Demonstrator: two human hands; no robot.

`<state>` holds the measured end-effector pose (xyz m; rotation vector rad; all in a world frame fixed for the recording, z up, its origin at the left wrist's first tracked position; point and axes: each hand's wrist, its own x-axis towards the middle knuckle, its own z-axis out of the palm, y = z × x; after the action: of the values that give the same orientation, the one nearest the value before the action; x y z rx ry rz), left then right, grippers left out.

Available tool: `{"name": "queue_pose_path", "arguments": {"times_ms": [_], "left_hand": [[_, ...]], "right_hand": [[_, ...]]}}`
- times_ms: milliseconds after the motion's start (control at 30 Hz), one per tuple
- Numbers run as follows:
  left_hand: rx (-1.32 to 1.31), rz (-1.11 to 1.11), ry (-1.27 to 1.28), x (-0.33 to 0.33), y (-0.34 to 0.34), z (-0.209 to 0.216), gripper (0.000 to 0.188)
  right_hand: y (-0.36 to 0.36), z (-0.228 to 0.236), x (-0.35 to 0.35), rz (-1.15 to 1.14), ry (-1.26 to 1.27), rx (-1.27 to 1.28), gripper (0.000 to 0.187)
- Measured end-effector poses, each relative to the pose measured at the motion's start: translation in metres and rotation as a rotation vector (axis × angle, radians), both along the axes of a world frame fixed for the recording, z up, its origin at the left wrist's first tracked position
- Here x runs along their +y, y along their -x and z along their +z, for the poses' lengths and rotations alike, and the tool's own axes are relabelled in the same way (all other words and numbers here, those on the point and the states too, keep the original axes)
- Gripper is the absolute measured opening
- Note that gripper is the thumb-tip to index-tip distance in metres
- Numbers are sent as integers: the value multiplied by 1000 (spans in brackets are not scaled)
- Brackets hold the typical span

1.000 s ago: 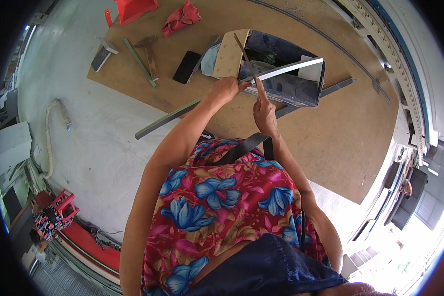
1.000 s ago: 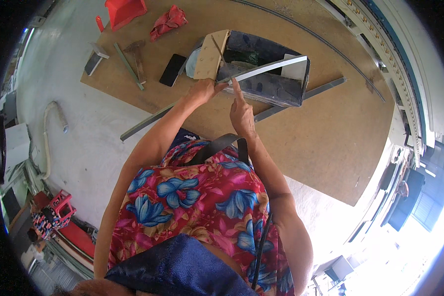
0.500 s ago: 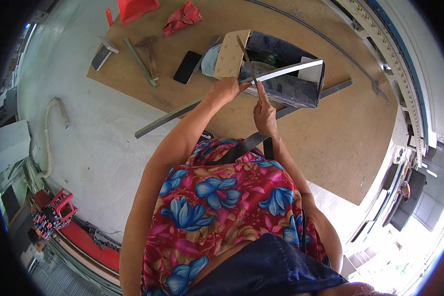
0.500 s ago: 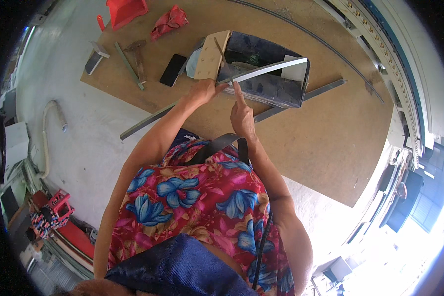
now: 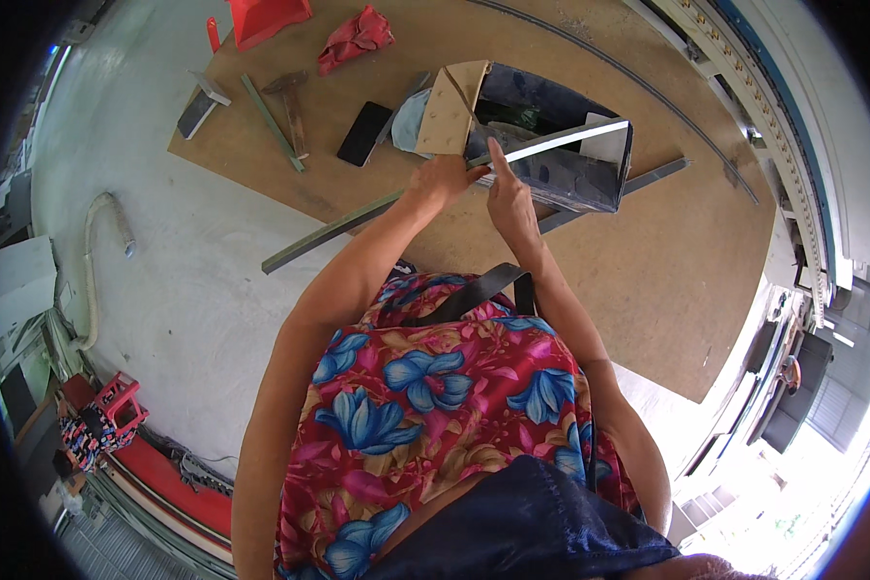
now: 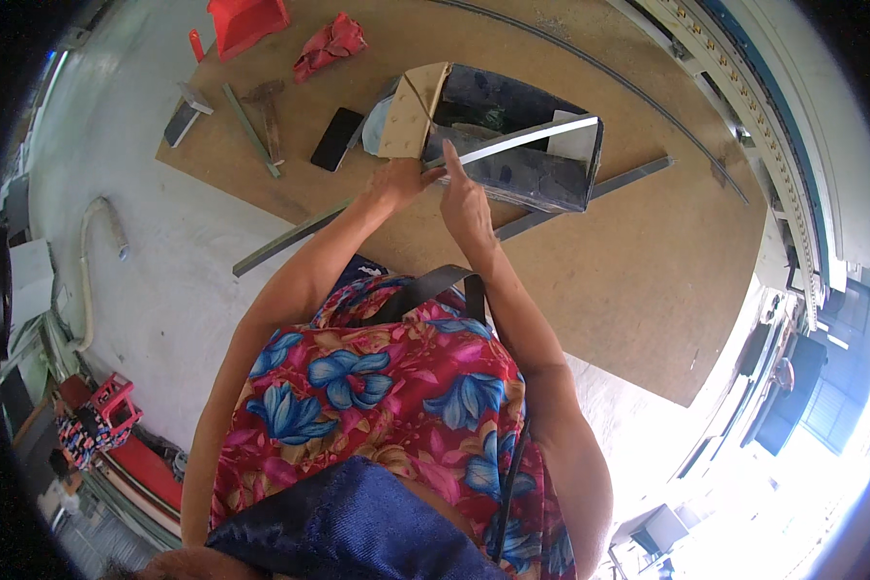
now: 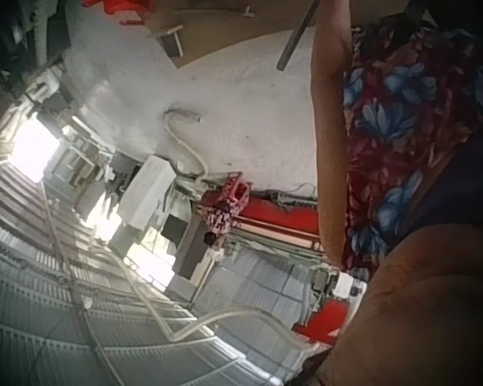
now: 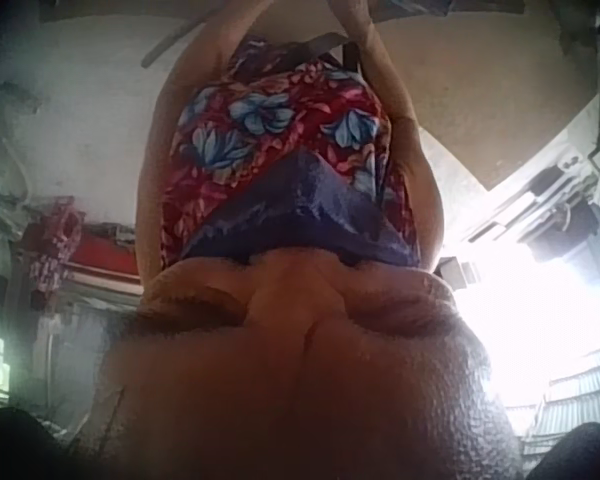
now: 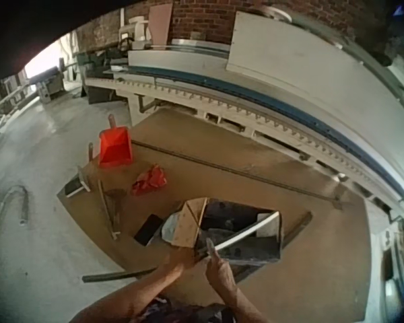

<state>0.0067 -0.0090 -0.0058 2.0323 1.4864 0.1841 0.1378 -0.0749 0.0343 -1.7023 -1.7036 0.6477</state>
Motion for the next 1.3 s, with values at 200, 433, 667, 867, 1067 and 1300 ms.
{"name": "queue_pose_path", "arguments": {"times_ms": [200,433,667,867,1067,1300], "left_hand": [[27,-6,-82,-5,0,-3,58],[109,-7,-102,-10,-7,10,55],[122,-44,-188,-13,-3,1,55],[125,-20,-195,-10,-5,1,56],[88,-18,-217,-17,-1,8,56],[2,30,-139,-22,-8,8,54]], "right_hand": [[-6,1,-28,51,-11,12,63],[-6,5,-20,-37,157,45,65],[-14,2,-53,0,19,96,65],[-17,-3,-46,-70,-4,17,68],[-10,3,-62,-48,115,25,67],[5,14,1,-68,362,-33,63]]}}
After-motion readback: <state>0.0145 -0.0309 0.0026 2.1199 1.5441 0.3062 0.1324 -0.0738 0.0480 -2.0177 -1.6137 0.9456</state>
